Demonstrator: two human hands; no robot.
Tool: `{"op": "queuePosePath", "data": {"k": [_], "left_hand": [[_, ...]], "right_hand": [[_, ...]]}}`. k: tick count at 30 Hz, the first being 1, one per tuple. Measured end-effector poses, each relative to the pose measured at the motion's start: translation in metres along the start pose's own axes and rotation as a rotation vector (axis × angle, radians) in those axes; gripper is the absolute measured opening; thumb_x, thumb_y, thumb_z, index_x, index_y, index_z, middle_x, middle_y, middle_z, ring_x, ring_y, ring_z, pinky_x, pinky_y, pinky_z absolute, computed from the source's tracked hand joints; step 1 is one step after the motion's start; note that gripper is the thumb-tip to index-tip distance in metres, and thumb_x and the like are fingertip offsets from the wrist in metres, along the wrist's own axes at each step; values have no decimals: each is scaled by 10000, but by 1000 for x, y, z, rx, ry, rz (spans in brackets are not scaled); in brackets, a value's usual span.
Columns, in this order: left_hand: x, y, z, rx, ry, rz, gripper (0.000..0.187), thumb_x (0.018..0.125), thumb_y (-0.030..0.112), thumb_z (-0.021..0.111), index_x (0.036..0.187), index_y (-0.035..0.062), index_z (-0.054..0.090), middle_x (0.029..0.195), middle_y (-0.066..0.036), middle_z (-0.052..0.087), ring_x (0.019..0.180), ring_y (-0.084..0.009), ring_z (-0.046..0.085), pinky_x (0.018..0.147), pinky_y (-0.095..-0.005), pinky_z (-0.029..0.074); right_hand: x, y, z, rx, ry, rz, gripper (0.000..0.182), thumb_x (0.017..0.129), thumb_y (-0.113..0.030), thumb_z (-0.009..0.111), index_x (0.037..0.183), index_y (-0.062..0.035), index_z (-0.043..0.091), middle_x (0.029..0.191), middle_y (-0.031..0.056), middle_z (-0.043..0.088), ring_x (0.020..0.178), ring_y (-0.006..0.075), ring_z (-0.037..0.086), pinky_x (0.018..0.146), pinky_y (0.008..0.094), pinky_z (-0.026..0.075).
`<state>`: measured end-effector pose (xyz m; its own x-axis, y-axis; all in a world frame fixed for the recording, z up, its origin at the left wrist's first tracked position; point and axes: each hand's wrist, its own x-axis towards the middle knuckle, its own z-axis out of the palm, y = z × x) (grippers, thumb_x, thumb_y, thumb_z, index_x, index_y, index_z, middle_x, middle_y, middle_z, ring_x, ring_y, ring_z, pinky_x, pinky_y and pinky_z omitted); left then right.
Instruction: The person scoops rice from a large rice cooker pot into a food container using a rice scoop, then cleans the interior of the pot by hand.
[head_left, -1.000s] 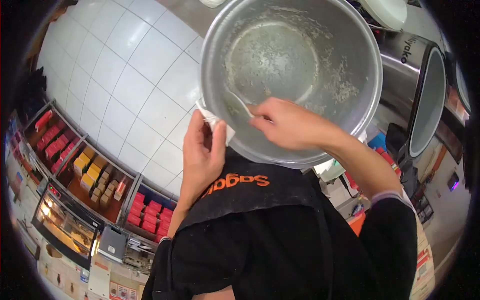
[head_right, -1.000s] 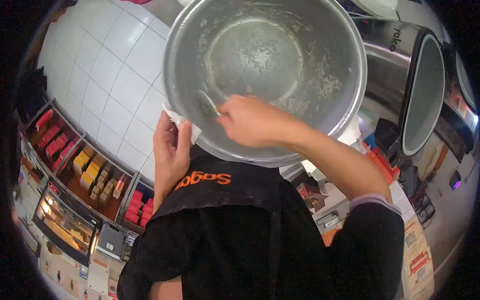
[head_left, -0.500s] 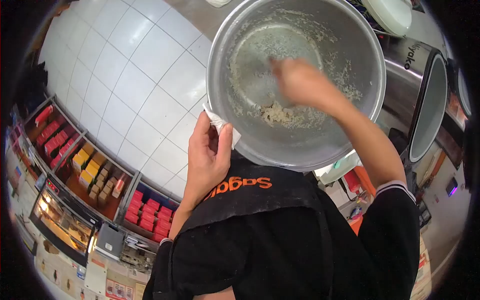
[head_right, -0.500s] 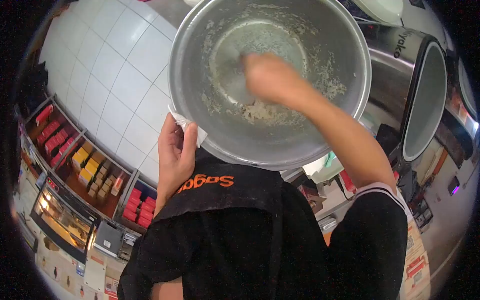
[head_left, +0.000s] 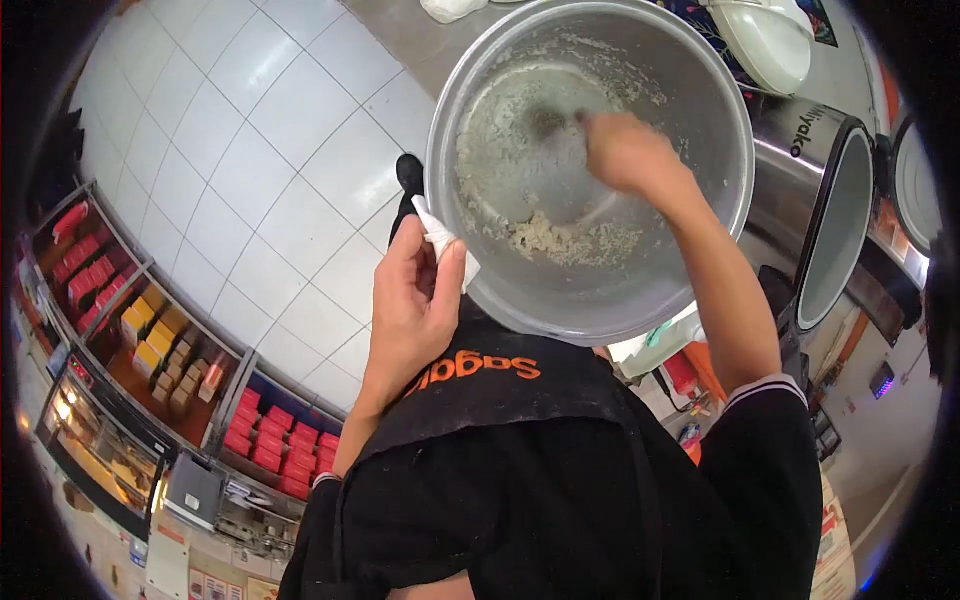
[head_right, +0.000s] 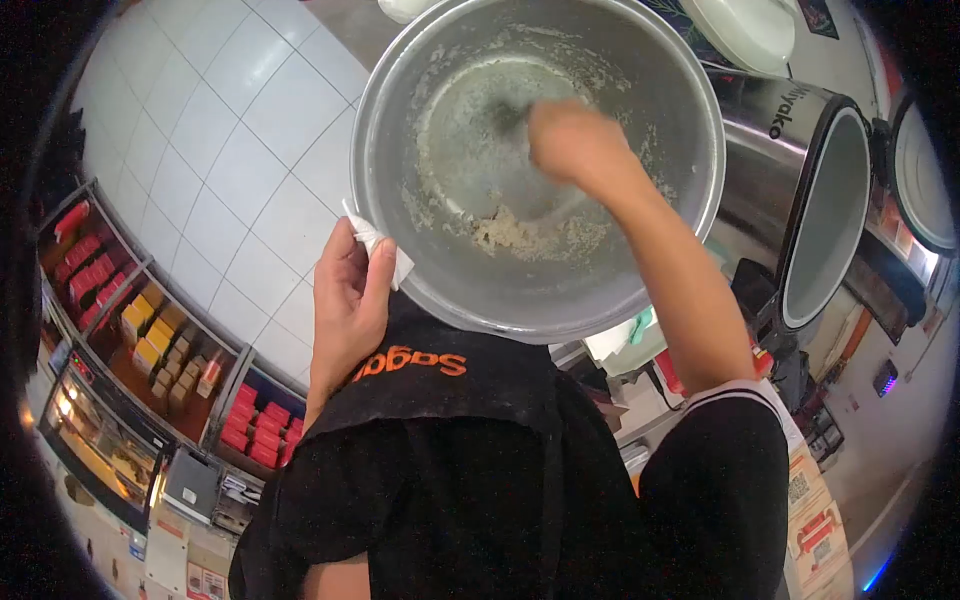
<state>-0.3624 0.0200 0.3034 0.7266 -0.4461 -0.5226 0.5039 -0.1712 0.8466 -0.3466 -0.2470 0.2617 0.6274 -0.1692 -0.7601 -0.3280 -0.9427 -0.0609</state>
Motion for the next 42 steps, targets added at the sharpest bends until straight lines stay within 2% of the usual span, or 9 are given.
{"op": "queuePosePath", "data": {"k": [3, 9, 14, 21, 24, 26, 32, 34, 42], "left_hand": [[5, -1, 8, -15, 59, 44, 65, 940, 45, 535, 919, 5, 489, 760, 35, 493, 669, -12, 418, 568, -183, 347], [6, -9, 2, 67, 59, 91, 68, 935, 55, 546, 911, 10, 501, 734, 30, 468, 644, -13, 412, 542, -182, 342], [13, -7, -1, 20, 22, 92, 54, 935, 55, 546, 944, 5, 529, 722, 31, 475, 631, -10, 408, 540, -181, 341], [17, -1, -9, 28, 77, 107, 73, 937, 64, 549, 969, -2, 550, 731, 46, 485, 629, -11, 392, 544, -184, 332], [19, 0, -10, 83, 70, 127, 85, 938, 83, 553, 945, -2, 547, 708, 47, 473, 622, -15, 387, 542, -188, 332], [20, 0, -11, 96, 68, 123, 93, 938, 89, 555, 943, -4, 547, 696, 50, 465, 615, -18, 383, 539, -190, 331], [26, 1, -13, 113, 69, 165, 113, 939, 102, 562, 952, -11, 568, 697, 42, 511, 611, -19, 414, 545, -193, 349], [29, 3, -12, 86, 93, 179, 123, 938, 108, 568, 957, -13, 578, 709, 34, 536, 619, -17, 433, 550, -192, 359], [40, 7, -14, 70, 65, 179, 158, 924, 135, 610, 946, -22, 613, 750, 23, 587, 640, -26, 490, 575, -194, 400]], "right_hand": [[18, -27, 41, -105, 65, 27, 442, 837, -63, 499, 1278, -59, 531, 1001, 238, 655, 905, 384, 658, 731, 463, 539], [-31, -54, 36, -120, -255, -333, 430, 894, -86, 465, 1323, -57, 481, 958, 189, 676, 876, 338, 674, 711, 445, 549], [21, -56, 19, -262, 220, -133, 382, 919, -99, 461, 1296, -61, 514, 909, 171, 682, 796, 323, 688, 618, 422, 557], [-42, -50, 59, -241, -275, -413, 369, 940, -138, 442, 1297, -105, 532, 912, 174, 675, 835, 327, 678, 667, 446, 552], [-32, -32, 15, -248, -216, -307, 338, 935, -137, 445, 1247, -129, 574, 918, 176, 671, 877, 324, 672, 699, 452, 549], [-18, -37, 2, -188, 196, -194, 296, 938, -142, 443, 1180, -95, 606, 902, 166, 675, 853, 317, 678, 691, 448, 552], [-32, -79, 70, -368, 73, -395, 268, 924, -142, 462, 1119, -58, 625, 850, 143, 682, 813, 293, 690, 683, 430, 558], [-42, -55, 63, -446, -243, -505, 271, 935, -153, 449, 1115, -57, 626, 820, 136, 683, 784, 294, 692, 660, 416, 560], [-11, -70, 45, -219, 97, -279, 330, 959, -146, 396, 1233, -69, 564, 874, 153, 681, 840, 342, 677, 684, 442, 550]]}}
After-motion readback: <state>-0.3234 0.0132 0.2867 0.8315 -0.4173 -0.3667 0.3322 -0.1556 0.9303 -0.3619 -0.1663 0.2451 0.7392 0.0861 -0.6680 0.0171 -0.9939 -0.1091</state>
